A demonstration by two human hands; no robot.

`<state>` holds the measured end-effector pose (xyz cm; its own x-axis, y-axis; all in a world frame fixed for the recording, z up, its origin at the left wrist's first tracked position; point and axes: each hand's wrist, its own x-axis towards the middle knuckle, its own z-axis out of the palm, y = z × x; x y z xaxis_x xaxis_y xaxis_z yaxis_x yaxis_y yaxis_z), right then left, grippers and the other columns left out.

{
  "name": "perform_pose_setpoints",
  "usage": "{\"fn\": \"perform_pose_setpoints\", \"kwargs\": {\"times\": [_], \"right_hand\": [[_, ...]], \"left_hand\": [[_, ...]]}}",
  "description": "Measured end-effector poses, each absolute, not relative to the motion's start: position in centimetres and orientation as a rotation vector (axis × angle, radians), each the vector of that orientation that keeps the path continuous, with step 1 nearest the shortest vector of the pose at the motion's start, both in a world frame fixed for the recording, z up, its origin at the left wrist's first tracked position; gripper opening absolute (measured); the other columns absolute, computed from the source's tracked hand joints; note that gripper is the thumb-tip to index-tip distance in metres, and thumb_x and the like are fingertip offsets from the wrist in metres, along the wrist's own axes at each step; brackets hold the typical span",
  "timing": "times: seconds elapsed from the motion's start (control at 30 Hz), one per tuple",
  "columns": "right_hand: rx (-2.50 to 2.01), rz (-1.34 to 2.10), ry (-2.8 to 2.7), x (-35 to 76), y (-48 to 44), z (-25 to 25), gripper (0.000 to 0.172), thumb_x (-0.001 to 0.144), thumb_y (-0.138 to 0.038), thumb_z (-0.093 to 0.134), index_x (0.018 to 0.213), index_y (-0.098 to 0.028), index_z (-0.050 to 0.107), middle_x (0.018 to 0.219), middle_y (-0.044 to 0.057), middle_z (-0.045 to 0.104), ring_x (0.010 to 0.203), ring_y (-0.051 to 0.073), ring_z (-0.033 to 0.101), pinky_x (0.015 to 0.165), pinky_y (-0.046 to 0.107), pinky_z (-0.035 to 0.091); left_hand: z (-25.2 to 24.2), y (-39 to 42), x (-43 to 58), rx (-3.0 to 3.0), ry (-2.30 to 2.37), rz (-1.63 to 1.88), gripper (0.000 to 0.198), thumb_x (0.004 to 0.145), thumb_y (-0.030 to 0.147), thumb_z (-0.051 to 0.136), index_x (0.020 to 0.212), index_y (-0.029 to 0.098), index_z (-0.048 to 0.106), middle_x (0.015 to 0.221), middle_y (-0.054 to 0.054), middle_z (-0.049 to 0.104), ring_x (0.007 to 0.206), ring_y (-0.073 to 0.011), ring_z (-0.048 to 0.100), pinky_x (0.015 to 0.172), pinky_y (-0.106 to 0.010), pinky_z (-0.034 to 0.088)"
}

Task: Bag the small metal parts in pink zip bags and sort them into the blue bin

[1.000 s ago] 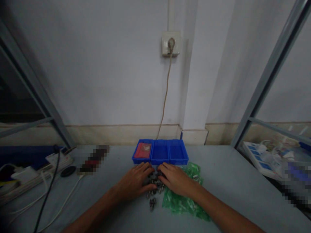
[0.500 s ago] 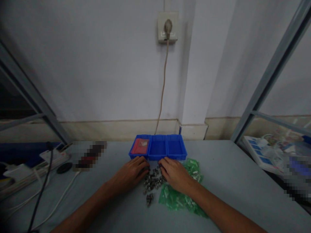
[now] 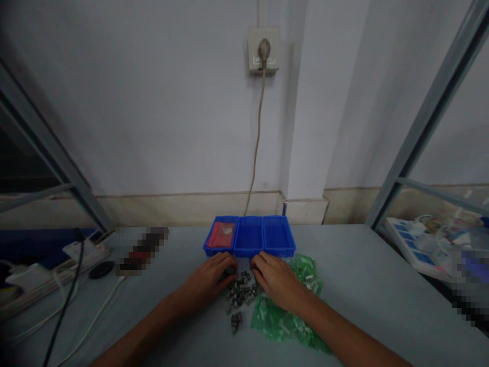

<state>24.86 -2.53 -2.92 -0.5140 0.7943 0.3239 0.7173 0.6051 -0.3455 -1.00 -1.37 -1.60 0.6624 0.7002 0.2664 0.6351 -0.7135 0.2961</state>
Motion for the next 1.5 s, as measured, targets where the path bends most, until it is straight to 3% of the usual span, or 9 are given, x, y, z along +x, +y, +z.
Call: {"fn": "perform_pose_setpoints", "kwargs": {"times": [0.5,0.67,0.87,1.0,1.17,1.33,1.5], "right_hand": [[-1.162,0.274,-2.278,25.0,-2.4,-3.2,0.012,0.109,-0.019,0.050,0.111,-0.023,0.061,0.107,0.007,0.069,0.099,0.024,0.068,0.089,0.037,0.052],[-1.119,0.360,-2.146,25.0,-2.4,-2.6,0.011,0.110,-0.022,0.048,0.111,-0.024,0.059,0.102,0.005,0.069,0.094,0.023,0.068,0.084,0.035,0.051],[-1.112,0.440,-1.948,25.2,-2.2,-2.2,0.010,0.106,-0.025,0.053,0.109,-0.024,0.063,0.094,0.003,0.066,0.078,0.019,0.062,0.075,0.032,0.047],[-1.103,0.634,-1.705,25.4,-1.6,-1.6,0.015,0.103,-0.037,0.061,0.106,-0.023,0.067,0.078,-0.001,0.060,0.070,0.018,0.056,0.064,0.030,0.041],[-0.950,1.187,-1.246,25.1,-1.4,0.8,0.034,0.092,-0.052,0.076,0.105,-0.022,0.069,0.082,0.001,0.068,0.053,0.011,0.044,0.048,0.024,0.030],[-0.785,1.614,-0.923,24.1,-1.5,2.2,0.034,0.081,-0.038,0.090,0.102,-0.017,0.074,0.071,-0.004,0.056,0.049,0.006,0.034,0.044,0.020,0.022],[-0.750,1.641,-0.867,23.1,-1.0,0.8,0.034,0.078,-0.038,0.091,0.099,-0.017,0.075,0.067,-0.006,0.051,0.048,0.005,0.032,0.043,0.019,0.020]], "left_hand": [[-1.9,-1.1,-0.8,2.700,1.144,0.623,0.004,0.107,0.021,0.059,0.109,0.022,0.063,0.108,-0.004,0.071,0.105,-0.0252,0.061,0.093,-0.040,0.047],[-1.9,-0.9,-1.0,2.756,1.153,0.601,0.014,0.106,0.024,0.063,0.118,0.023,0.067,0.115,-0.006,0.070,0.108,-0.0258,0.061,0.094,-0.040,0.048],[-1.6,-0.7,-1.0,2.790,1.182,0.545,0.011,0.108,0.024,0.058,0.106,0.022,0.068,0.111,-0.005,0.070,0.104,-0.0245,0.061,0.092,-0.038,0.046],[-1.5,-0.7,-1.0,2.790,1.188,0.504,0.007,0.108,0.023,0.061,0.105,0.021,0.067,0.112,-0.005,0.071,0.104,-0.0244,0.062,0.091,-0.038,0.046],[-1.8,-0.6,-1.2,2.870,1.206,0.541,0.008,0.106,0.027,0.065,0.112,0.021,0.067,0.113,-0.006,0.070,0.105,-0.0265,0.063,0.092,-0.040,0.045],[-1.9,-0.5,-1.1,2.908,1.266,0.472,0.007,0.104,0.026,0.070,0.103,0.021,0.065,0.107,-0.005,0.070,0.099,-0.0269,0.063,0.090,-0.041,0.044],[-2.1,-0.7,-1.0,2.753,1.242,0.568,0.011,0.103,0.024,0.072,0.101,0.021,0.061,0.103,-0.003,0.070,0.098,-0.0243,0.064,0.086,-0.036,0.044]]}}
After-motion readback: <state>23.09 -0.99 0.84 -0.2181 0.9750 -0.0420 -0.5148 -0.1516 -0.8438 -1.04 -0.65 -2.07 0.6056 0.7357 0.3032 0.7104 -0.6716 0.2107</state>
